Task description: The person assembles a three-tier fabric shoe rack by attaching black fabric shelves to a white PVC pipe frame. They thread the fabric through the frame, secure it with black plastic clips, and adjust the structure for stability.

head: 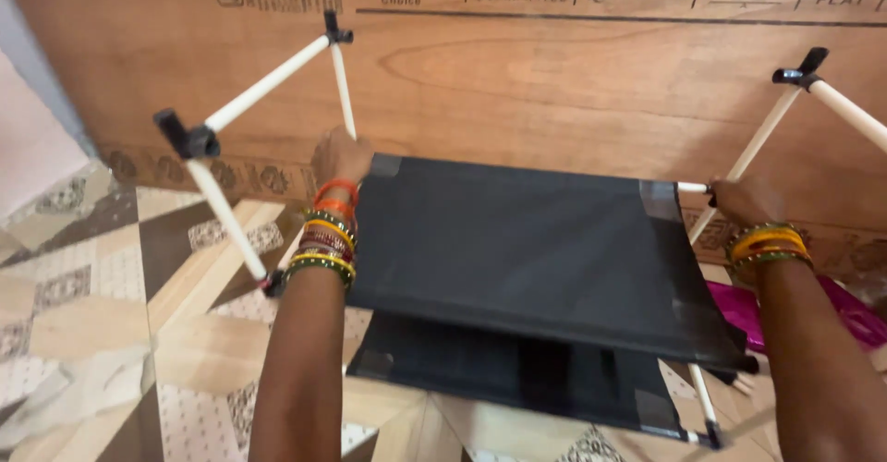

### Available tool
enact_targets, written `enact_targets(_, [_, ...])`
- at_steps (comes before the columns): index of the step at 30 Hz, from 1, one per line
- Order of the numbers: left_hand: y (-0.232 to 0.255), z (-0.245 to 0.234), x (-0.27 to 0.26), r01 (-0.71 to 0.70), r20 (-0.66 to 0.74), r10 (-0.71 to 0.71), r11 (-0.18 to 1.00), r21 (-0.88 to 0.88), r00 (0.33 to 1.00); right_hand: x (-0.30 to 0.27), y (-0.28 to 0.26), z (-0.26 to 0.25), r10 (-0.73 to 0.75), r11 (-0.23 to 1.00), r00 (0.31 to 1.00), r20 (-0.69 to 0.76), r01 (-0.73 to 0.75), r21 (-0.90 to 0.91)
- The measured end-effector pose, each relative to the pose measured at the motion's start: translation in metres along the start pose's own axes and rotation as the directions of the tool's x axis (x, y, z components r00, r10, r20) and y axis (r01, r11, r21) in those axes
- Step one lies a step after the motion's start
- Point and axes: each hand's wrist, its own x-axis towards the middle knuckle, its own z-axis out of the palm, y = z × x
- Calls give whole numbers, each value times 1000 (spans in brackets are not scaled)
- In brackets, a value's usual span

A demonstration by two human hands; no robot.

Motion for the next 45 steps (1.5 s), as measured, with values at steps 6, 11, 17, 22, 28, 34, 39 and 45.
enact_targets(6, [-27, 52, 55, 109, 281, -116, 993, 41, 953, 60, 58, 31, -83, 996, 989, 124, 88, -34])
enact_targets(11, [-31, 68, 68, 192, 145, -226, 957, 219, 963, 72, 67, 45, -320, 541, 930, 179, 335, -771])
enact_targets(17, [-50, 74, 72, 213, 52, -231, 948, 236, 972, 63, 49, 58, -177, 499, 952, 248, 304, -812])
enact_targets(22, [-44, 64, 61, 103, 112, -142, 948, 300, 984, 55, 28, 52, -108, 802, 965, 239, 227, -553])
enact_targets(28, [-19, 10, 8, -1, 136, -33, 969, 247, 990, -16, -13, 33, 48, 919, 992, -119, -91, -384])
enact_targets(34, [-31, -57, -132, -551, -44, 553, 833, 44, 832, -156, -46, -36, -608, 745, 786, -115, 514, -424])
enact_targets(39, [-105, -112, -239, -272, 183, 321, 930, -249, 929, -268, -20, -66, -732, 672, 677, -76, 736, 82])
enact_targets(45, [-201, -139, -224, -163, -78, 153, 976, -146, 985, -276, 91, -73, -844, 535, 536, 30, 835, 129])
